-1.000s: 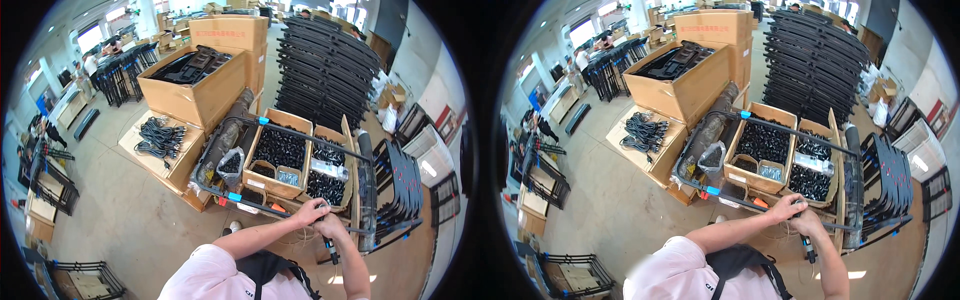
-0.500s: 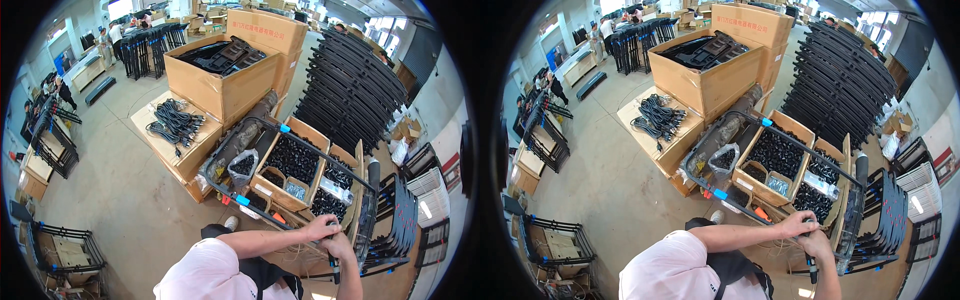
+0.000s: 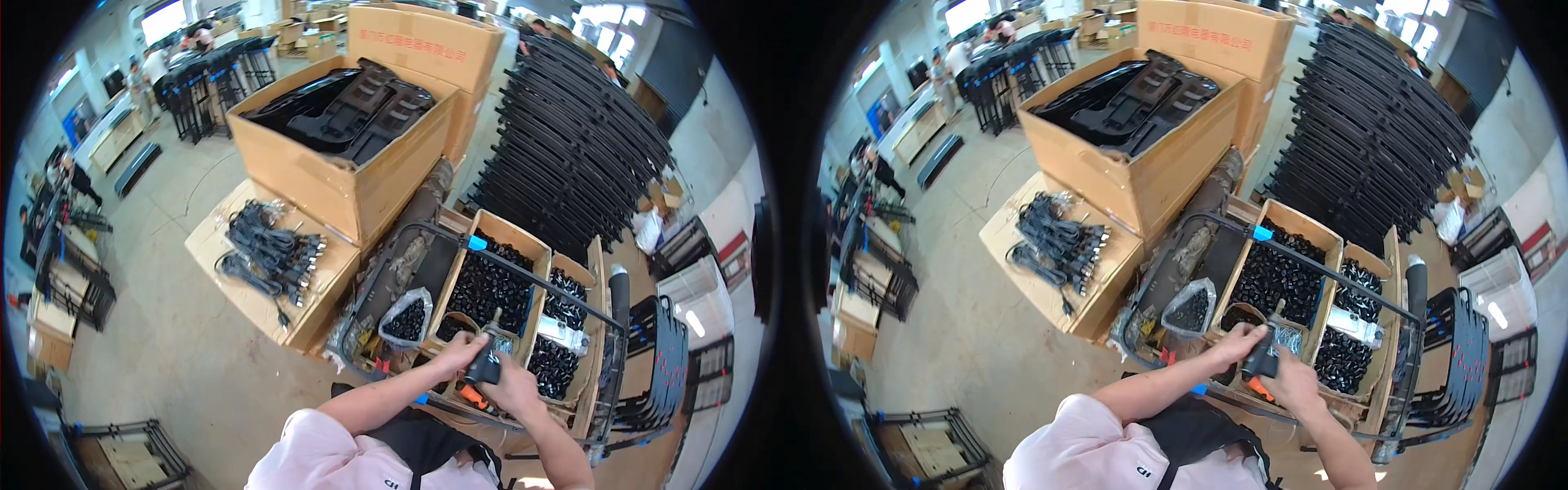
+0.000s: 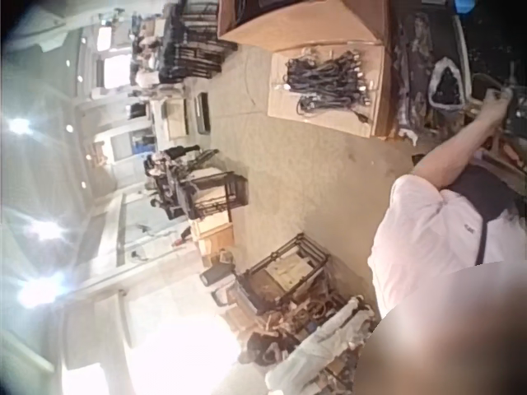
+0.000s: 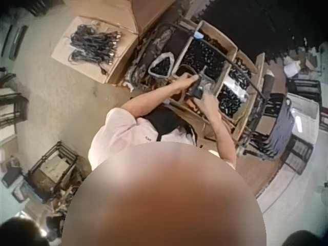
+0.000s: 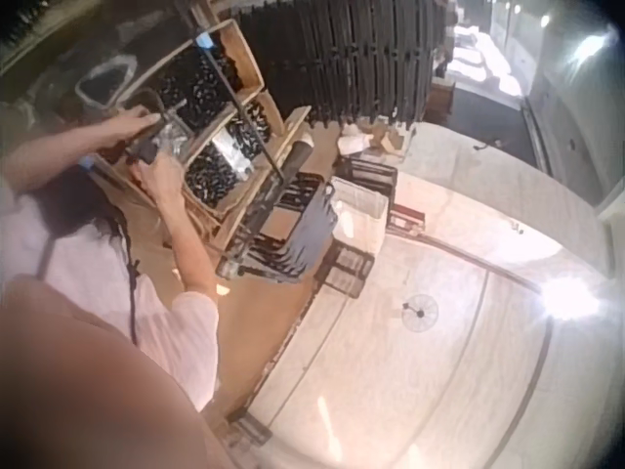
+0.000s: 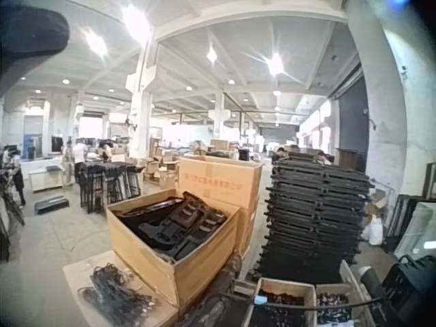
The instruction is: Assemble plastic housing components using a pneumatic screwdriver and fasteners.
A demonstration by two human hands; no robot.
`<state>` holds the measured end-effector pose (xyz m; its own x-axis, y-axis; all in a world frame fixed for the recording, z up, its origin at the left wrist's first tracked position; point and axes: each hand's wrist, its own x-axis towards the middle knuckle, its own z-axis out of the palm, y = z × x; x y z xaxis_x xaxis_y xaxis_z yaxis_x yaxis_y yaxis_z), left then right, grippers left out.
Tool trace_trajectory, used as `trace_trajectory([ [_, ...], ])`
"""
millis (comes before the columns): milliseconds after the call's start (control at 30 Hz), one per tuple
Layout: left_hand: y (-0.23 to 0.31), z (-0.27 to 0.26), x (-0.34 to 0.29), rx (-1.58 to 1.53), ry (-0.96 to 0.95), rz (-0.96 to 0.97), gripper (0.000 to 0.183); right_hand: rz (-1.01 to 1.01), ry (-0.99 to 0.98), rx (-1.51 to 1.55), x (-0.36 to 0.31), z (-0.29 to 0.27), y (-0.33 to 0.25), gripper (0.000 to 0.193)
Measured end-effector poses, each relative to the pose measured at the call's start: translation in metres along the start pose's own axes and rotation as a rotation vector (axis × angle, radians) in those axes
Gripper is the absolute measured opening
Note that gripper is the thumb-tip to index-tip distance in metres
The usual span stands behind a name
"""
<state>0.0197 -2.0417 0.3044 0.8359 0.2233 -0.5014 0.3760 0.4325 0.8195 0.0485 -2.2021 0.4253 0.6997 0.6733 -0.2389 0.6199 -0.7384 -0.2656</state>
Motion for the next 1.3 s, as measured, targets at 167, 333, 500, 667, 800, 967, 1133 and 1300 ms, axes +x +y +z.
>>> trace_trajectory([
  [167,0.011,-0.076,0.061,0.306,0.130,0.082,0.075,-0.114,0.052,-0.047,0.097,0.063,-0.025,0.078],
  [333,0.042,-0.111,0.119,0.635,0.355,0.109,0.074,-0.085,0.089,0.026,0.188,0.093,-0.028,0.080],
  [500,0.050,-0.111,0.150,0.682,0.366,0.115,0.067,-0.030,0.086,0.002,0.219,0.093,-0.017,0.077],
  [667,0.043,-0.107,0.162,0.680,0.374,0.131,0.065,-0.066,0.093,0.015,0.224,0.090,-0.008,0.073],
  [800,0.043,-0.107,0.168,0.707,0.389,0.159,0.064,-0.074,0.117,0.015,0.226,0.087,-0.006,0.073],
  [967,0.051,-0.103,0.169,0.703,0.380,0.138,0.068,-0.056,0.061,0.056,0.228,0.084,-0.003,0.074],
  [1133,0.061,-0.097,0.170,0.784,0.347,0.097,0.073,-0.064,0.067,0.112,0.232,0.091,0.008,0.084],
  [1300,0.066,-0.091,0.175,0.888,0.350,0.063,0.076,-0.102,0.083,0.158,0.238,0.099,0.020,0.100],
])
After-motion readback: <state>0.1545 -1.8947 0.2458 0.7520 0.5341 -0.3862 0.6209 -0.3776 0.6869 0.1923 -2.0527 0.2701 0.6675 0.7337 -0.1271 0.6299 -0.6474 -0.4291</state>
